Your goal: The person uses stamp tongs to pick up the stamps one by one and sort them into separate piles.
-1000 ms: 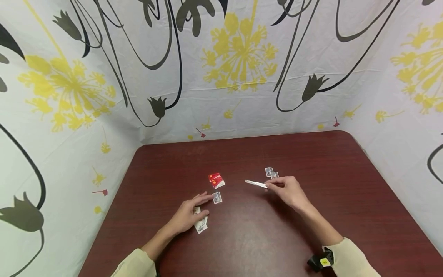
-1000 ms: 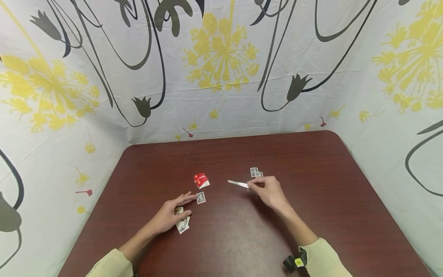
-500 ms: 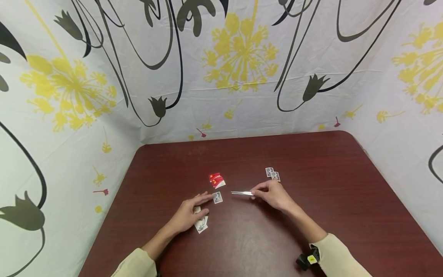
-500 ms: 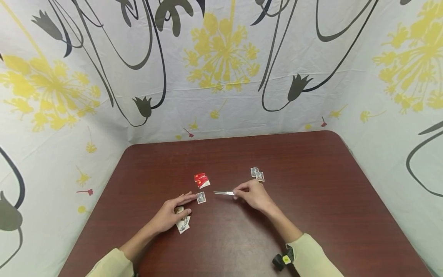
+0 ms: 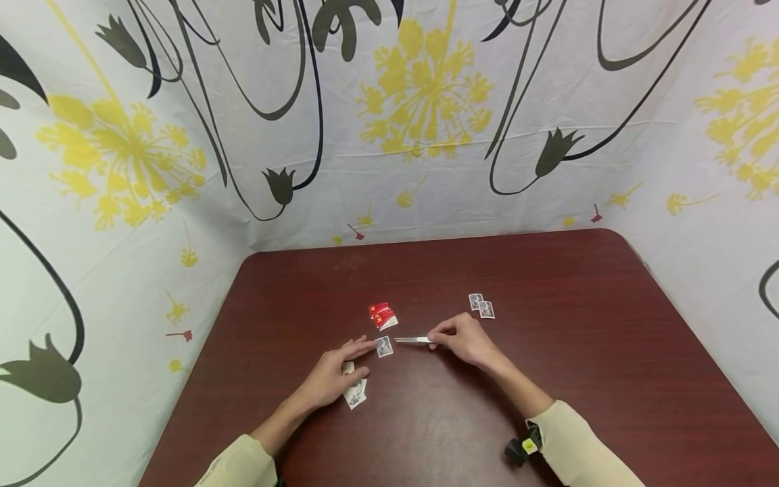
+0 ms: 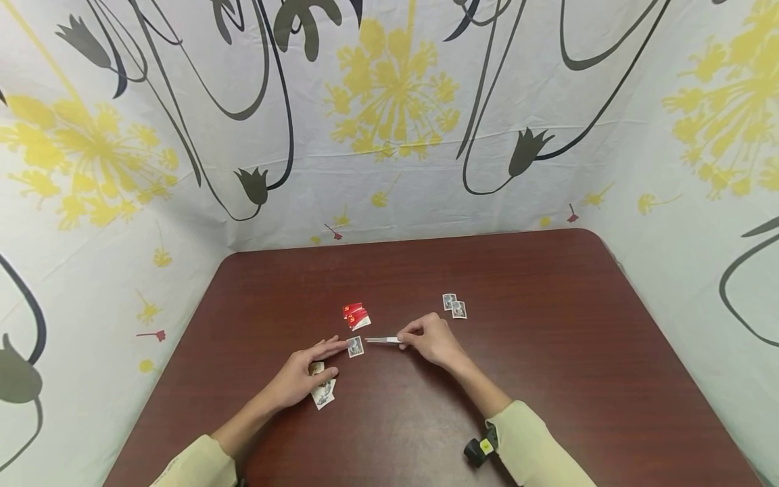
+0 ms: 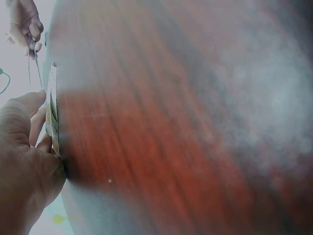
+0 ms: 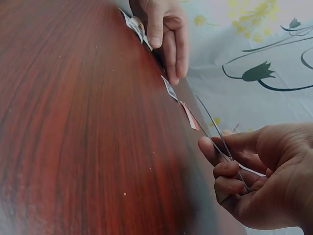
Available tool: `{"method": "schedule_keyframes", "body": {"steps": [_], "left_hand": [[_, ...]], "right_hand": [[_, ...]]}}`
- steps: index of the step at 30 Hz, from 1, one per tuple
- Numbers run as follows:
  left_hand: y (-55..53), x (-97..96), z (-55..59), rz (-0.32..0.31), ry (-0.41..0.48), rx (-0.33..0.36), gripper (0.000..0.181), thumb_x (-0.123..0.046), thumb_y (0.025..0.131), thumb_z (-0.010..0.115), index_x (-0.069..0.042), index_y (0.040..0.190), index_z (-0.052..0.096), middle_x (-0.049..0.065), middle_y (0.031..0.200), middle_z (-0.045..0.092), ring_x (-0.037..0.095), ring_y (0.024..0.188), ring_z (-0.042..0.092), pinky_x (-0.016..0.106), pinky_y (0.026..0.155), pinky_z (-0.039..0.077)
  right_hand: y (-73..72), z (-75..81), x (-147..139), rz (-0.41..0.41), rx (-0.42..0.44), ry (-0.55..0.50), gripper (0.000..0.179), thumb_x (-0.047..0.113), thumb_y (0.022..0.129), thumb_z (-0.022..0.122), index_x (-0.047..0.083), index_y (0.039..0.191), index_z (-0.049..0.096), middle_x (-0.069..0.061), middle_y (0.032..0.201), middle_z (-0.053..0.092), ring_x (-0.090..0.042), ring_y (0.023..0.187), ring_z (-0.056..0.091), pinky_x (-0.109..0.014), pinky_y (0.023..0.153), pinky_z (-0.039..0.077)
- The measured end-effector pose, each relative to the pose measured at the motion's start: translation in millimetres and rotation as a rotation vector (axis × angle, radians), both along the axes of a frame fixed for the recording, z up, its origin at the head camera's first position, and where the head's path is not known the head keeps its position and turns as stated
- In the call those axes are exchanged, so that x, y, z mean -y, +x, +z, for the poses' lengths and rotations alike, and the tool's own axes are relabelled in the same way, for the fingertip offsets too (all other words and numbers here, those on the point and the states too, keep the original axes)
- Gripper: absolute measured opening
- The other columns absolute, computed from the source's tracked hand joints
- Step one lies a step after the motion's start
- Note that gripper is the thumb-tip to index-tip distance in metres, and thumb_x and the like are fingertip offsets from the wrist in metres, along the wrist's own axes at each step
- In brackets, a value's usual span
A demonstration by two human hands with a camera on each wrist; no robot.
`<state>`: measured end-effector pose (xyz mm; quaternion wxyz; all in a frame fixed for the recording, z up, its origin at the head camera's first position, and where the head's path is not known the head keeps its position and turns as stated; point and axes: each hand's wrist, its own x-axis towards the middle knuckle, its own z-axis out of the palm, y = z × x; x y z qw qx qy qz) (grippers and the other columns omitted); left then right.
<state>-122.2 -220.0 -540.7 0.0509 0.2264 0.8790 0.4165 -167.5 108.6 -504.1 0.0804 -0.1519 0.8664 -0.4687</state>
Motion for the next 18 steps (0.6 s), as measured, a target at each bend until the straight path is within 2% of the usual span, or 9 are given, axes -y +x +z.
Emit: {"method": "schedule_keyframes", "body": {"steps": [6, 11, 18], "left_hand": [[1.2, -0.9, 0.7, -0.006, 0.009, -0.02, 0.055, -0.012, 0.096, 0.08, -0.022, 0.149, 0.065, 0.007, 0.152, 0.06, 0.038, 0.15, 0.044, 0.058, 0.122, 0.031], [2.2, -1.5, 1.2, -0.009, 0.008, -0.025, 0.056, -0.011, 0.096, 0.08, -0.022, 0.149, 0.065, 0.009, 0.153, 0.058, 0.042, 0.149, 0.043, 0.06, 0.121, 0.031], [2.4, -1.8, 1.7, -0.008, 0.009, -0.022, 0.056, -0.011, 0.096, 0.079, -0.021, 0.149, 0.064, 0.009, 0.153, 0.058, 0.042, 0.15, 0.042, 0.061, 0.121, 0.03]], "right_hand": [[2.3, -1.3, 5, -0.029, -0.008, 0.026, 0.009, 0.014, 0.096, 0.079, 0.009, 0.092, 0.086, 0.002, 0.074, 0.078, -0.005, 0.077, 0.067, -0.023, 0.075, 0.048], [3.8, -1.8, 9, -0.034, -0.007, 0.012, 0.009, 0.013, 0.096, 0.08, 0.008, 0.092, 0.086, 0.001, 0.074, 0.078, -0.007, 0.076, 0.069, -0.024, 0.073, 0.048], [3.1, -3.5, 15, -0.057, -0.011, 0.036, 0.008, 0.015, 0.095, 0.08, 0.011, 0.091, 0.086, 0.004, 0.074, 0.078, -0.005, 0.079, 0.068, -0.028, 0.077, 0.05]]}}
